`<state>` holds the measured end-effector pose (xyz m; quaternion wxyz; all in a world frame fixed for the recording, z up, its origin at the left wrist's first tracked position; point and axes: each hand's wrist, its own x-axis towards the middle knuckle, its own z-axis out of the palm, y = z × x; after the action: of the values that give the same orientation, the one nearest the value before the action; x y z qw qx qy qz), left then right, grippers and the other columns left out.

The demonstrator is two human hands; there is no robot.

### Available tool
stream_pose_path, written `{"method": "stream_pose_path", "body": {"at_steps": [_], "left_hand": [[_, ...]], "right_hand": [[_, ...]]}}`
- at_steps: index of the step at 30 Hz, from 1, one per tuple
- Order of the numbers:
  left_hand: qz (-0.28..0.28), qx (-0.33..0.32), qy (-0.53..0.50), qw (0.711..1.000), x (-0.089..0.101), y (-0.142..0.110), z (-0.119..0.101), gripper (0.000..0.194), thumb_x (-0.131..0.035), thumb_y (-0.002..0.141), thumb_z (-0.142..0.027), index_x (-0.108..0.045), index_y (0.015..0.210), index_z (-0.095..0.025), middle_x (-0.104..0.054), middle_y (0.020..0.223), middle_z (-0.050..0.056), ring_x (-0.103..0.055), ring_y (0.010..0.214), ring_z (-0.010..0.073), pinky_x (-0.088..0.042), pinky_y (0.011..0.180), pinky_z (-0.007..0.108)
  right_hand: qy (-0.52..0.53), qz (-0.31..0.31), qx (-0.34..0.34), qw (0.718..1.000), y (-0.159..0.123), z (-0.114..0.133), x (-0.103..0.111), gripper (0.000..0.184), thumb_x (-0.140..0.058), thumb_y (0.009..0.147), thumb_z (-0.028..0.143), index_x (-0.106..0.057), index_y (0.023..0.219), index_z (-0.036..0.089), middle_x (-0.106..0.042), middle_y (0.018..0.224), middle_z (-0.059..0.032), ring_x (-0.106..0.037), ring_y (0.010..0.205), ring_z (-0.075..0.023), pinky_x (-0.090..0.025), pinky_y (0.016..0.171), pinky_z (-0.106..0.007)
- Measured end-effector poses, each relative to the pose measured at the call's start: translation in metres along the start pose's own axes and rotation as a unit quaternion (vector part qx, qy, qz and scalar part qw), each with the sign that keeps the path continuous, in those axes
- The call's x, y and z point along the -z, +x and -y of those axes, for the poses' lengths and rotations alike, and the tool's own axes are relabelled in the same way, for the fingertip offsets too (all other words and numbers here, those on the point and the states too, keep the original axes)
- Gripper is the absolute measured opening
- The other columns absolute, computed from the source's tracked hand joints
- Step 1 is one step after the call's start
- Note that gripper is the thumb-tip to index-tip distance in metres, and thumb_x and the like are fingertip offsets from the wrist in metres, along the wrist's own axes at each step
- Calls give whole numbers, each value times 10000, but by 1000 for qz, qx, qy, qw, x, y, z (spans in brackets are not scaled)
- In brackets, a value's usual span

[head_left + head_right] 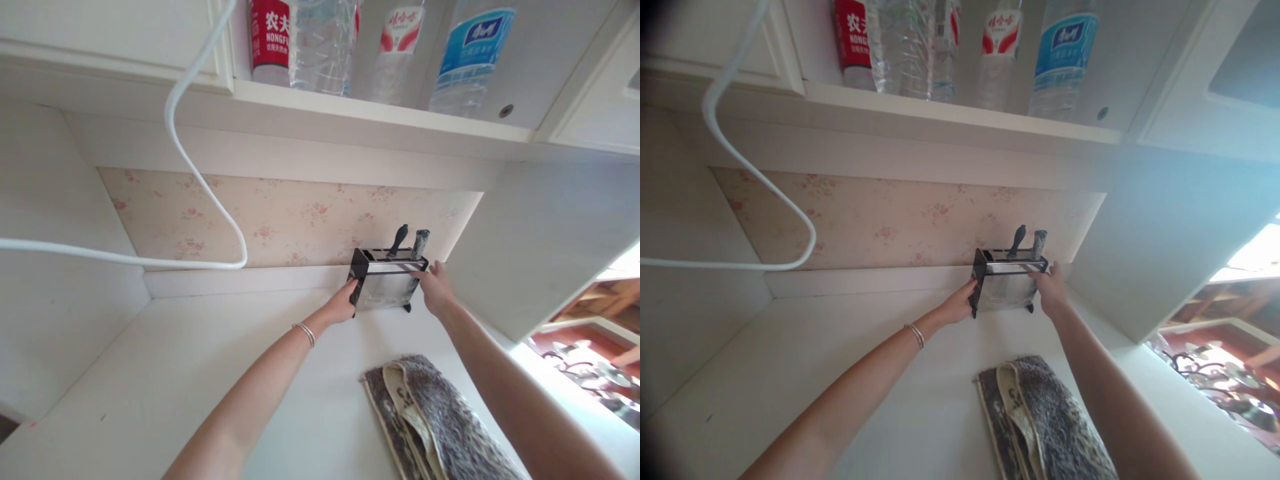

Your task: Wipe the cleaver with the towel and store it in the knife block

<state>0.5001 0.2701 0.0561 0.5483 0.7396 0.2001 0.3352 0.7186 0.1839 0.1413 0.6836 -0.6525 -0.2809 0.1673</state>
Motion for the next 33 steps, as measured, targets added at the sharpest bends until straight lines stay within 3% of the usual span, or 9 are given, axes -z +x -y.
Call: {"method": "stream_pose_path", "body": {"at_steps": [3, 5, 8, 11, 14, 18, 25, 30, 33], "left_hand": [[-48, 15, -10, 999, 7, -42, -14, 596, -482, 623, -40, -553, 1201, -172, -511, 1316, 116, -573, 1051, 223, -445, 909, 377], [-61, 29, -17, 998, 18, -84, -27, 445, -440, 637, -52, -622, 1027, -164, -636, 1073, 86, -605, 859, 176, -476, 767, 321], [-51, 55, -27, 997, 36, -153, -47, 242, -432, 621, -63, -636, 716, -152, -633, 693, 32, -567, 680, 149, -444, 658, 272], [-57, 117, -43, 991, 49, -215, -64, 213, -433, 616, -73, -626, 643, -160, -619, 639, 16, -545, 659, 143, -413, 645, 260], [-80, 163, -45, 982, 52, -262, -76, 206, -443, 629, -87, -630, 647, -172, -622, 648, 12, -536, 666, 148, -393, 640, 257], [-99, 171, -24, 980, 45, -305, -90, 207, -447, 667, -102, -635, 657, -188, -607, 654, 5, -508, 660, 146, -366, 624, 252], [-105, 146, -71, 981, 43, -329, -88, 184, -411, 634, -89, -561, 597, -187, -596, 664, 14, -512, 676, 148, -371, 645, 257], [-102, 159, -122, 974, 43, -325, -63, 110, -377, 551, -100, -431, 527, -192, -584, 635, 27, -524, 651, 146, -385, 615, 255], [-120, 211, -130, 961, 39, -322, -55, 71, -412, 613, -140, -461, 594, -187, -585, 678, 21, -524, 619, 132, -394, 574, 243]], "right_hand": [[-52, 6, -1, 999, -45, -8, 9, 617, -682, 611, 300, -507, 1202, 278, -518, 1294, -58, -498, 1166, -250, -457, 897, -360], [-153, 94, 14, 984, -96, -21, 19, 481, -630, 702, 410, -560, 1156, 270, -596, 1188, -66, -541, 1123, -278, -441, 931, -430], [-321, 197, 138, 916, -182, -51, 39, 439, -588, 758, 456, -589, 1159, 276, -551, 1286, -65, -478, 1213, -298, -353, 1038, -475], [-435, 221, 192, 852, -238, -83, 58, 485, -506, 824, 475, -535, 1269, 284, -505, 1355, -55, -427, 1270, -305, -279, 1087, -538], [-497, 199, 230, 813, -239, -104, 79, 480, -419, 867, 448, -523, 1297, 262, -530, 1332, -61, -439, 1266, -305, -259, 1095, -563], [-548, 185, 253, 775, -191, -121, 110, 469, -353, 877, 412, -595, 1223, 209, -559, 1301, -85, -476, 1239, -291, -302, 1090, -518], [-616, 135, 208, 748, -134, -118, 140, 438, -352, 839, 336, -635, 1146, 203, -620, 1219, -91, -532, 1176, -294, -377, 1030, -459], [-554, 101, 270, 781, -177, -91, 90, 387, -380, 853, 388, -647, 1074, 217, -646, 1158, -97, -520, 1167, -305, -307, 1050, -492], [-411, 216, 225, 857, -243, -71, 31, 326, -416, 880, 420, -664, 991, 241, -681, 1055, -76, -625, 955, -256, -471, 855, -387]]}}
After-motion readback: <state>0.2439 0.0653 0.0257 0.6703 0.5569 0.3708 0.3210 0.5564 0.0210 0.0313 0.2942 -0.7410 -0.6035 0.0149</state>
